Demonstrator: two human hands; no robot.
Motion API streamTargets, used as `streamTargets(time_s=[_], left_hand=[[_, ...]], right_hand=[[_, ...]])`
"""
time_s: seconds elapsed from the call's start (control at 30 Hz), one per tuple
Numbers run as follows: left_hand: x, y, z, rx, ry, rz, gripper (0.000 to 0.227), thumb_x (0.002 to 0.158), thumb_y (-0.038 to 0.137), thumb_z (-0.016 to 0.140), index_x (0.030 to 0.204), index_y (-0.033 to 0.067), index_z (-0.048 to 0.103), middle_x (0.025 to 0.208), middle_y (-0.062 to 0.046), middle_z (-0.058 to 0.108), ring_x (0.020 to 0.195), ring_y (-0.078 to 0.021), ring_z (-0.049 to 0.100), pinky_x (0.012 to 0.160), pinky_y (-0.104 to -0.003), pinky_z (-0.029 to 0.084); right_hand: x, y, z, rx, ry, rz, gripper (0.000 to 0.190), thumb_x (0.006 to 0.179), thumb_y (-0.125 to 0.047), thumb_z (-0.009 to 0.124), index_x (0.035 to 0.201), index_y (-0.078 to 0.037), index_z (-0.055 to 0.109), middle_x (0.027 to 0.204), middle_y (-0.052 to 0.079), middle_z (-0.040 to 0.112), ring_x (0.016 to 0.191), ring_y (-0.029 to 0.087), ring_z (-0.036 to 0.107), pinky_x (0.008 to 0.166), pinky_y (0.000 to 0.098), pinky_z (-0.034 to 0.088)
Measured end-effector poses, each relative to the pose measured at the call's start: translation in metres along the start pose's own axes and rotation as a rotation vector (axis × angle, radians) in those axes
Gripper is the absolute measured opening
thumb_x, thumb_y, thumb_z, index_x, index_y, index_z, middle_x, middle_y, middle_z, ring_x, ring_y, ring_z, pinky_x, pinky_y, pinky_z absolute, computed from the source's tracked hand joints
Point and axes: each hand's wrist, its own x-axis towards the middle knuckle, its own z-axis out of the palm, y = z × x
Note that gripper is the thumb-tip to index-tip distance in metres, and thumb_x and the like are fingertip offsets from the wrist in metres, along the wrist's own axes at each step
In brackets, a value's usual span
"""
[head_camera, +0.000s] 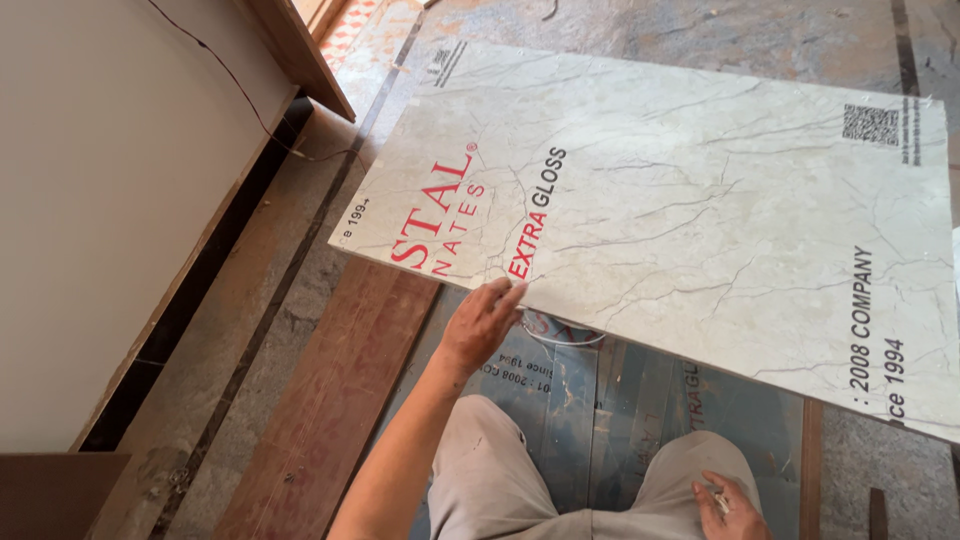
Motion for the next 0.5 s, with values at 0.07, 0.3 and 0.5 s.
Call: streamTargets(time_s=[0.07,0.3,0.5], left_hand=[[-0.002,-0.001,-0.004,0.046,-0.045,0.020,0.030,0.086,0.010,0.071,0.115,0.0055,0.072,0.113,-0.007,0.060,0.101,-0.0239,0.061,0.090,-0.037,0.052],[-0.028,0.014,0.015,0.250,0.095,0.053,0.016,0.092,0.011,0.069,0.106,0.0114,0.074,0.089,-0.002,0.058,0.080,-0.0192,0.058,0.079,-0.038,0.047],[-0.060,-0.005,0.095,0.210,0.182,-0.200,0.003,0.092,0.013,0.073,0.093,0.0130,0.070,0.069,-0.002,0.056,0.067,-0.0222,0.059,0.072,-0.038,0.043]], right_hand=[[0.000,0.001,0.000,-0.064,-0.021,0.002,0.043,0.087,-0.037,0.077,0.123,-0.013,0.076,0.094,0.016,0.080,0.093,0.024,0.079,0.084,0.0366,0.059],[-0.002,0.002,0.003,-0.001,0.101,-0.077,0.042,0.084,-0.037,0.078,0.119,-0.013,0.077,0.093,0.015,0.079,0.088,0.023,0.078,0.083,0.0353,0.059],[-0.001,0.002,0.002,0.000,0.077,-0.064,0.042,0.085,-0.034,0.079,0.121,-0.012,0.077,0.090,0.015,0.078,0.086,0.021,0.076,0.082,0.0348,0.058]])
